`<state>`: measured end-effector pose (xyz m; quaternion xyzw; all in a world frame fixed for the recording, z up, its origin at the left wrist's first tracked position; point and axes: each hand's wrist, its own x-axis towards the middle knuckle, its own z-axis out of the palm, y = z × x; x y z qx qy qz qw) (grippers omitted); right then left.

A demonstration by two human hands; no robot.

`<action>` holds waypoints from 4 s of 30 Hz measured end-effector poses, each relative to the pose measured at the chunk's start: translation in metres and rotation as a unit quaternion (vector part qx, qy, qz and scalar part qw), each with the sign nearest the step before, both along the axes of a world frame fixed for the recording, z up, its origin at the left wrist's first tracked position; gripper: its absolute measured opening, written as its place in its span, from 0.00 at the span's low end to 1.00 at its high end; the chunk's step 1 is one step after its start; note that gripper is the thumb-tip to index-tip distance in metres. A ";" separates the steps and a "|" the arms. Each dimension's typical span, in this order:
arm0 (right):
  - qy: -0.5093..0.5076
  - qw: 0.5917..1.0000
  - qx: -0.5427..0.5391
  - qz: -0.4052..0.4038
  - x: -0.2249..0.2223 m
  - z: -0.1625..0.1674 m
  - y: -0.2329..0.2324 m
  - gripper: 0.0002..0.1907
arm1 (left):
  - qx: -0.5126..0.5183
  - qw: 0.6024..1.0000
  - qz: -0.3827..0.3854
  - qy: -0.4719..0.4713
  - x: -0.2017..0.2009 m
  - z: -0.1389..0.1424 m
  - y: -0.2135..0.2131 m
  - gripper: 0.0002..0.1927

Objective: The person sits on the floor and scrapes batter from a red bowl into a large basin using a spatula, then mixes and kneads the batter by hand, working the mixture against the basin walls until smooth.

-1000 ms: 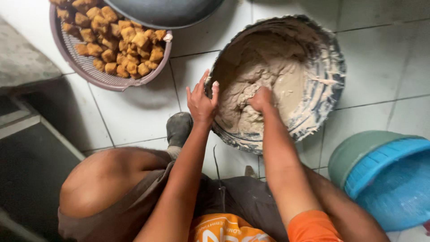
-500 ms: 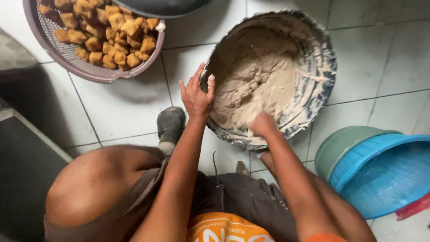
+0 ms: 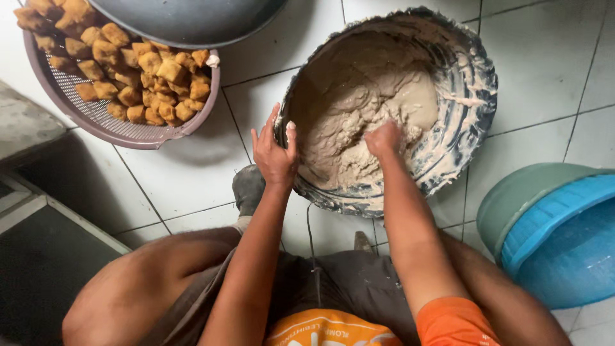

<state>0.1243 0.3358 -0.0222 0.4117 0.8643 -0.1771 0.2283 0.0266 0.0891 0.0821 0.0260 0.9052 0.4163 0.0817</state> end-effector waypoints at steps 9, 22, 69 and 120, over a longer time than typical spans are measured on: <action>-0.095 0.952 -0.142 0.253 0.043 0.039 -0.040 0.14 | 0.021 1.000 0.017 0.005 0.003 0.003 0.008 0.24; -0.193 0.934 -0.020 0.301 0.033 0.011 -0.030 0.18 | 0.011 1.000 0.002 0.003 0.006 -0.004 0.001 0.24; 0.028 0.986 -0.163 0.010 -0.128 0.007 0.080 0.24 | 0.016 0.997 0.029 -0.063 -0.008 0.022 0.009 0.22; -0.211 0.890 -0.064 0.399 0.051 0.002 -0.006 0.24 | -0.001 1.000 -0.018 0.002 0.005 -0.004 -0.010 0.26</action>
